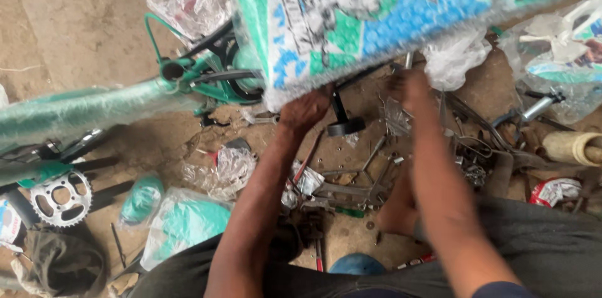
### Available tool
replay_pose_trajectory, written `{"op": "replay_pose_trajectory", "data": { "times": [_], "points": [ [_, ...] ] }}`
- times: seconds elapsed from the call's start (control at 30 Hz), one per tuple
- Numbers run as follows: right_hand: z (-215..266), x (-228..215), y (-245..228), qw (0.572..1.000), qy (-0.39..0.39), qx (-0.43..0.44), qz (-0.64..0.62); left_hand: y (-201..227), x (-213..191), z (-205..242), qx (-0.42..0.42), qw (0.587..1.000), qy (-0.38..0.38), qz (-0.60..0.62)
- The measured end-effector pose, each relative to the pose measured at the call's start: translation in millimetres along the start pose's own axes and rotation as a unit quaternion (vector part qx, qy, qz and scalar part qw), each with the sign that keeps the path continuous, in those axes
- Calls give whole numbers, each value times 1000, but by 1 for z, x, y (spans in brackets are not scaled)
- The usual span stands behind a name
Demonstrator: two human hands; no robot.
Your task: The person is assembling a bicycle, specifically working on attaching the rear wheel to the frame. They use a wrench to tighten bolts and adjust the wheel position. The bicycle frame is partially wrapped in bubble wrap, and various tools and parts are scattered on the floor.
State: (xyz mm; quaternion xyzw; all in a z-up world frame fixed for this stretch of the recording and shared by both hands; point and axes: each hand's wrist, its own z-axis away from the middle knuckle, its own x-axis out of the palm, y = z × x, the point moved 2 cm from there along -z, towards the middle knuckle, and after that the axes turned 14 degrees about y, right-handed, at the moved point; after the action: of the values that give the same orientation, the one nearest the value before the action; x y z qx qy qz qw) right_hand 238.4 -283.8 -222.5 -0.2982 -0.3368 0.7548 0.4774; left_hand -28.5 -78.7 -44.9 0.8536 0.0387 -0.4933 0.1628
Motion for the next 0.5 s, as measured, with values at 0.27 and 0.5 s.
{"op": "replay_pose_trajectory", "data": {
  "times": [0.27, 0.5],
  "points": [
    [43, 106, 57, 829, -98, -311, 454, -4, 21, 8, 17, 999, 33, 22],
    [23, 86, 28, 897, -22, -260, 357, -7, 38, 6, 18, 999, 37, 30]
  ]
}}
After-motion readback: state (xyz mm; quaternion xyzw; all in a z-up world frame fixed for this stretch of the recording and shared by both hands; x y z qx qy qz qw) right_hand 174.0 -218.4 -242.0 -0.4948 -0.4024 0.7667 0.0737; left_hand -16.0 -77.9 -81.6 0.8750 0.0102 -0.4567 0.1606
